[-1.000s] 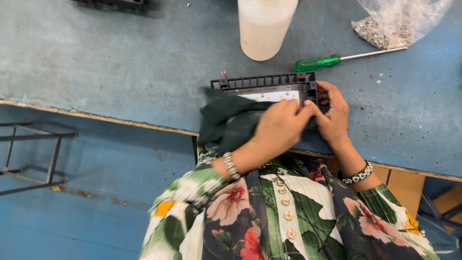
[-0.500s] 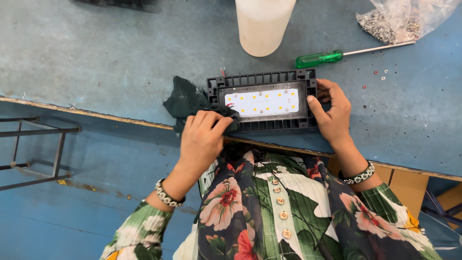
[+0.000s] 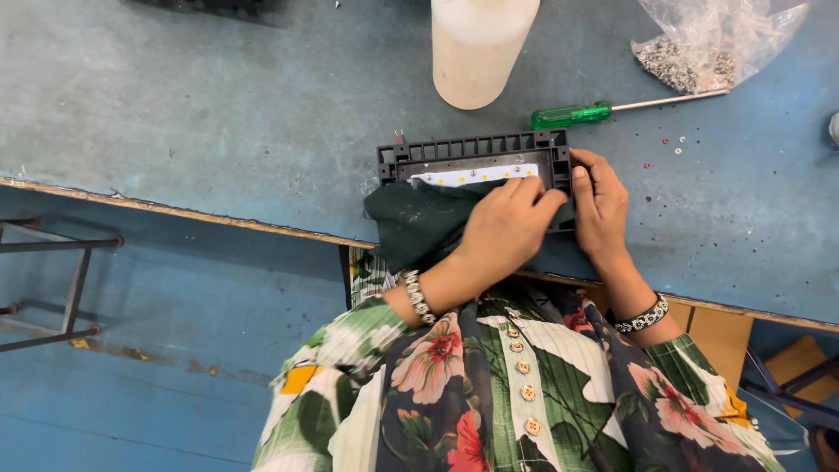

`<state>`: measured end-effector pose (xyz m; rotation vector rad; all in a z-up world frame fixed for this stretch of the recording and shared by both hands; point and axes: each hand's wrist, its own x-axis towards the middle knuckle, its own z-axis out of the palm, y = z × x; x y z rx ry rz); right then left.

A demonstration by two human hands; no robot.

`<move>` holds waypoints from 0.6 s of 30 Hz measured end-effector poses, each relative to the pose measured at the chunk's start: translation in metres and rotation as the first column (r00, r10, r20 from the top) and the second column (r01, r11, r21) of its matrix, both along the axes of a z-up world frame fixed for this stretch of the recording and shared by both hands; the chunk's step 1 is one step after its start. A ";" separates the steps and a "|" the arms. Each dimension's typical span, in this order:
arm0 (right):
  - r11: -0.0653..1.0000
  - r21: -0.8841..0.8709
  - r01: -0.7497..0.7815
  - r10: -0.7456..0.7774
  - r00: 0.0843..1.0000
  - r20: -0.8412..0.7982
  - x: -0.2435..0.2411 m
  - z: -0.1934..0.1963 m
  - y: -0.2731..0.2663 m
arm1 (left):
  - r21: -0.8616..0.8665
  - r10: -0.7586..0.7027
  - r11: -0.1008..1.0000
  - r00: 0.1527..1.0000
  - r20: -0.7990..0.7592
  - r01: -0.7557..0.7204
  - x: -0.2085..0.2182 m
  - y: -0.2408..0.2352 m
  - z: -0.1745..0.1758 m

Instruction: The person wipes the surface of a rectangular LED light module with a dark cloth, then uses a green-handled screwdriver to press or adjust components on the module. The person pours liquid from a white bottle onto the module and continues wiping. The person repeats this process on multiple LED modules on a blue workbench.

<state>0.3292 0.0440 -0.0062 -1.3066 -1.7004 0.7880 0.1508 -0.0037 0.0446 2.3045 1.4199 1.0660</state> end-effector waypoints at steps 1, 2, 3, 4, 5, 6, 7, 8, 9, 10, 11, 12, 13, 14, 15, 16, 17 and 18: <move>1.000 0.026 -0.007 0.007 1.000 0.001 0.000 0.000 0.000 | -0.005 -0.013 1.000 1.000 -0.002 0.013 -0.008 -0.004 -0.001; 0.999 0.051 -0.009 0.009 1.000 0.002 0.000 0.001 -0.001 | -0.012 -0.030 0.999 1.000 -0.005 0.030 -0.021 -0.012 -0.001; 0.999 0.053 -0.010 0.009 1.000 0.013 0.000 0.002 -0.001 | -0.018 -0.047 0.999 0.999 -0.008 0.047 -0.036 -0.019 0.001; 0.999 0.054 -0.009 0.008 1.000 0.020 -0.001 0.002 -0.002 | -0.009 -0.035 0.999 0.999 -0.021 0.035 -0.053 -0.025 0.005; 0.998 0.055 -0.008 0.007 1.000 0.028 -0.002 0.003 -0.001 | 0.000 -0.023 1.000 0.999 -0.034 0.023 -0.070 -0.030 0.010; 0.999 0.047 -0.003 0.002 1.000 0.026 -0.003 0.003 -0.001 | -0.035 0.016 0.999 0.998 -0.064 -0.018 -0.088 -0.036 0.017; 0.999 0.038 0.001 -0.002 1.000 0.024 -0.004 0.004 0.000 | -0.069 0.054 0.996 0.994 -0.097 -0.061 -0.103 -0.043 0.023; 1.000 0.029 0.006 -0.007 1.000 0.026 -0.003 0.004 0.000 | -0.076 0.079 0.993 0.990 -0.115 -0.088 -0.114 -0.050 0.028; 0.999 0.039 0.002 -0.003 1.000 0.028 -0.002 0.005 0.001 | -0.082 0.104 0.990 0.986 -0.133 -0.116 -0.124 -0.057 0.032; 0.999 0.050 -0.005 0.003 0.999 0.032 -0.002 0.005 0.001 | -0.087 0.132 0.985 0.980 -0.150 -0.146 -0.127 -0.062 0.033; 0.998 0.061 -0.013 0.010 0.999 0.036 -0.002 0.005 0.000 | -0.076 0.130 0.987 0.977 -0.168 -0.144 -0.125 -0.065 0.032; 0.998 0.056 -0.013 0.012 0.999 0.029 -0.002 0.006 0.000 | -0.063 0.132 0.987 0.974 -0.185 -0.145 -0.121 -0.067 0.030; 0.999 0.051 -0.014 0.013 1.000 0.023 -0.002 0.006 0.000 | -0.050 0.134 0.988 0.970 -0.202 -0.146 -0.114 -0.068 0.027; 0.999 0.047 -0.016 0.015 1.000 0.015 -0.003 0.005 0.000 | -0.061 0.115 0.990 0.974 -0.197 -0.129 -0.106 -0.067 0.023; 0.998 0.056 -0.020 0.019 1.000 0.020 -0.004 0.005 0.001 | -0.072 0.096 0.991 0.977 -0.192 -0.112 -0.096 -0.063 0.020; 0.998 0.066 -0.019 0.017 0.999 0.030 -0.004 0.004 0.001 | -0.081 0.073 0.993 0.981 -0.182 -0.089 -0.084 -0.058 0.017; 0.997 0.075 -0.018 0.015 0.999 0.039 -0.003 0.004 0.002 | -0.054 0.057 0.996 0.985 -0.166 -0.066 -0.071 -0.052 0.015; 0.997 0.072 -0.011 0.008 0.999 0.049 -0.002 0.003 0.002 | -0.027 0.039 0.999 0.988 -0.148 -0.044 -0.056 -0.046 0.014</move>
